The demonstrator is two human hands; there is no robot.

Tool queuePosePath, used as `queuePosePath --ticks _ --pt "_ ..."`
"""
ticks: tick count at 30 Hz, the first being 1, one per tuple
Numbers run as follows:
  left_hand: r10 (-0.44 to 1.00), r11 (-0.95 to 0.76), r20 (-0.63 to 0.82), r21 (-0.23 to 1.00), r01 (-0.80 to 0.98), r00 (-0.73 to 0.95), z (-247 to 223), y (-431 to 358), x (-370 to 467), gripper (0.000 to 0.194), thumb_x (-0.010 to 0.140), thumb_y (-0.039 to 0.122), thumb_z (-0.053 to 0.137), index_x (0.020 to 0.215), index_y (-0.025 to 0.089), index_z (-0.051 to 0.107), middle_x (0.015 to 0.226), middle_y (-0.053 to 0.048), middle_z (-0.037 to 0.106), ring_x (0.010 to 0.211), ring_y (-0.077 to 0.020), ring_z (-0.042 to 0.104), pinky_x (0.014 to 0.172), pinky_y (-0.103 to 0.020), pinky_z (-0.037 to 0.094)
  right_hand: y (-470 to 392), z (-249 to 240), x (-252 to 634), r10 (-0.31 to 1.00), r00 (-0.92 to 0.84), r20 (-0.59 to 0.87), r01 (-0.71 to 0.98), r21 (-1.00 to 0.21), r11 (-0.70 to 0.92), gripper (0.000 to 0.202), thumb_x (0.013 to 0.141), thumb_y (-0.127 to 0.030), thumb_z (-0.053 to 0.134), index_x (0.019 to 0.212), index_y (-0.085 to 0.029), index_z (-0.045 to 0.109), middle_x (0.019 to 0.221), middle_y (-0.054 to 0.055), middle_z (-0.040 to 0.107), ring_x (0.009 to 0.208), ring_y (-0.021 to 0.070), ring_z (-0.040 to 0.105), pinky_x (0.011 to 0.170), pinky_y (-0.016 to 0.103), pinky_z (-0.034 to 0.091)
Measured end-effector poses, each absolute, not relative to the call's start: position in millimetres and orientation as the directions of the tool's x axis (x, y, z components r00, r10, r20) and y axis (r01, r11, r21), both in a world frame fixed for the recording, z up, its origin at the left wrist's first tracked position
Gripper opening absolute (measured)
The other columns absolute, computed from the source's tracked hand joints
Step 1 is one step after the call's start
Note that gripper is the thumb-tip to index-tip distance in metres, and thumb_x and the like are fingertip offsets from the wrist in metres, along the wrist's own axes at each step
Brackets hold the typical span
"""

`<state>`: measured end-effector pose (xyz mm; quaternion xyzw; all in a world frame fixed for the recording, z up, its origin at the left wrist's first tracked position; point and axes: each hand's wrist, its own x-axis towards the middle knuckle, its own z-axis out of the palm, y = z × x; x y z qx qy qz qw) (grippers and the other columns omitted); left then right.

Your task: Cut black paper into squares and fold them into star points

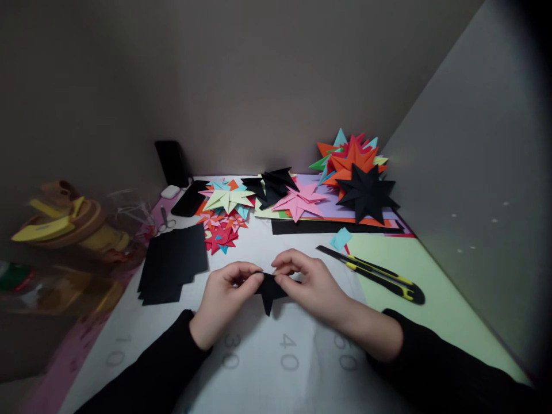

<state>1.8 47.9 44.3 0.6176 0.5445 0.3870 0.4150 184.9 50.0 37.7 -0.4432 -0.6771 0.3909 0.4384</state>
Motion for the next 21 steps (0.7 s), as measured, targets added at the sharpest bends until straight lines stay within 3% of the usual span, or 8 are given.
queuePosePath --ticks 7,13,21 --pt "0.99 -0.126 0.096 0.929 0.347 0.102 46.3 49.4 0.2 0.008 0.072 0.024 0.069 0.077 0.017 0.072 0.075 -0.002 0.074 0.067 -0.0155 0.067 0.063 -0.023 0.055 48.0 39.9 183.9 0.934 -0.247 0.257 0.265 -0.909 0.321 0.025 0.074 -0.007 0.055 0.095 -0.021 0.053 0.08 0.0 0.068 0.073 0.0136 0.065 0.066 0.026 0.051" --pt "0.951 -0.303 0.297 0.86 0.41 0.079 46.9 43.4 -1.1 0.007 0.073 0.017 0.069 0.078 0.02 0.073 0.078 -0.001 0.075 0.071 -0.0161 0.069 0.067 -0.024 0.056 45.2 39.8 184.2 0.776 -0.274 0.568 0.412 -0.659 0.629 0.009 0.081 -0.013 0.058 0.085 -0.022 0.058 0.089 0.005 0.065 0.088 0.0186 0.06 0.078 0.035 0.048" --pt "0.839 -0.539 0.509 0.728 0.423 0.193 43.6 32.1 2.4 0.018 0.079 0.014 0.066 0.094 0.022 0.071 0.088 -0.001 0.075 0.076 -0.0147 0.07 0.067 -0.022 0.056 39.5 40.5 187.1 0.629 -0.335 0.702 0.549 -0.397 0.735 0.017 0.08 -0.01 0.056 0.091 -0.022 0.06 0.098 0.007 0.064 0.093 0.0233 0.054 0.081 0.043 0.044"
